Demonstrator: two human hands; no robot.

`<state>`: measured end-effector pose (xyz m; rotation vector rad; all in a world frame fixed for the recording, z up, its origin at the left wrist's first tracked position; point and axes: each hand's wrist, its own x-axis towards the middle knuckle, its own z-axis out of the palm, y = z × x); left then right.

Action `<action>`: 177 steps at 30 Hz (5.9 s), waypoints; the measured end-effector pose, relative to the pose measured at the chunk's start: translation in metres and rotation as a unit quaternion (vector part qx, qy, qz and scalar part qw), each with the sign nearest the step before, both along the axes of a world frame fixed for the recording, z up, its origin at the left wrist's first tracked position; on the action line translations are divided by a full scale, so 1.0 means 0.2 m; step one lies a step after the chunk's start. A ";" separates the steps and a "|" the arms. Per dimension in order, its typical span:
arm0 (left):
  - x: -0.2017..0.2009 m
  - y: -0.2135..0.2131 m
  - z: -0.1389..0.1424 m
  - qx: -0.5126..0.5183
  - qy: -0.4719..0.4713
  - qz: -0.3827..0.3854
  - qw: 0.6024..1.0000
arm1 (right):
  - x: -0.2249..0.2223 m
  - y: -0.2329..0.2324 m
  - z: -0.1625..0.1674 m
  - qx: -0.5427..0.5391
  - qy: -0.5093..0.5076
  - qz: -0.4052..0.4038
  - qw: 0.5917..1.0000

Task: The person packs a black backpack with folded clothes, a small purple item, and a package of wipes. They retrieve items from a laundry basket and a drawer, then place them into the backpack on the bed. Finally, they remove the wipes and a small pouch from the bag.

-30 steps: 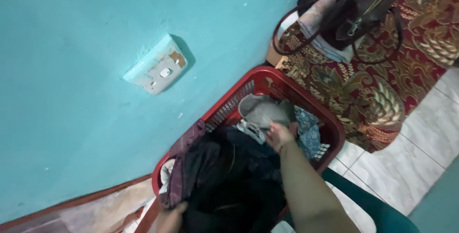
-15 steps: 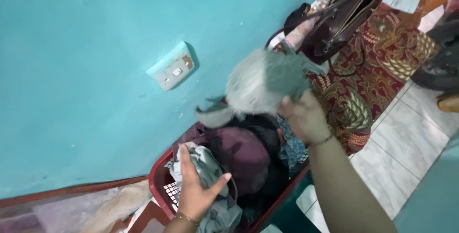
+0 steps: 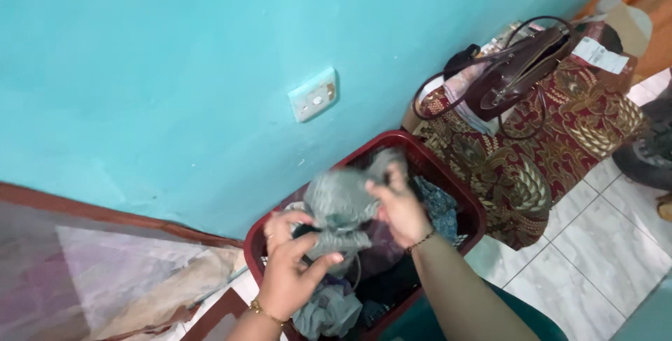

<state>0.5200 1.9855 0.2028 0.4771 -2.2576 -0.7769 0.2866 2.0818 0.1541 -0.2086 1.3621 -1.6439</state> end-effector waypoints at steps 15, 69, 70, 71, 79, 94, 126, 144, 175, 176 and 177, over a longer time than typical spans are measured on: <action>0.41 -0.28 0.01 0.211 0.053 0.070 0.974 | 0.64 -0.13 0.14 -0.105 0.077 0.324 0.937; 1.30 -0.36 -0.38 0.753 0.256 0.267 0.545 | -0.25 0.12 -0.58 0.339 0.495 -0.045 0.799; 1.29 -0.35 -0.37 0.755 0.254 0.263 0.544 | -0.18 0.10 -0.62 0.427 0.720 0.010 0.547; 1.27 -0.35 -0.37 0.758 0.253 0.260 0.542 | -0.06 0.10 -0.63 0.315 0.650 0.083 0.686; 1.18 -0.30 -0.41 0.750 0.219 0.264 0.567 | 0.62 0.04 -0.85 0.582 0.471 0.439 0.496; 0.98 -0.23 -0.46 0.777 0.189 0.218 0.559 | -0.31 -0.31 -0.48 0.161 0.700 -0.162 0.677; 1.15 0.03 0.34 0.615 0.330 0.095 0.710 | 1.21 -0.04 -0.03 -0.142 -0.309 0.450 0.826; 3.94 1.63 0.91 0.343 0.437 0.350 0.754 | 4.32 0.50 1.04 -0.053 -0.190 0.672 0.714; 6.98 2.66 0.57 0.236 0.645 0.580 0.438 | 8.32 1.02 0.56 -0.204 -0.017 0.947 0.246; 7.14 2.67 0.54 0.264 0.661 0.549 0.438 | 8.44 0.99 0.53 -0.231 0.023 0.945 0.230; 7.29 2.68 0.49 0.294 0.676 0.518 0.434 | 8.56 0.97 0.48 -0.253 0.063 0.942 0.213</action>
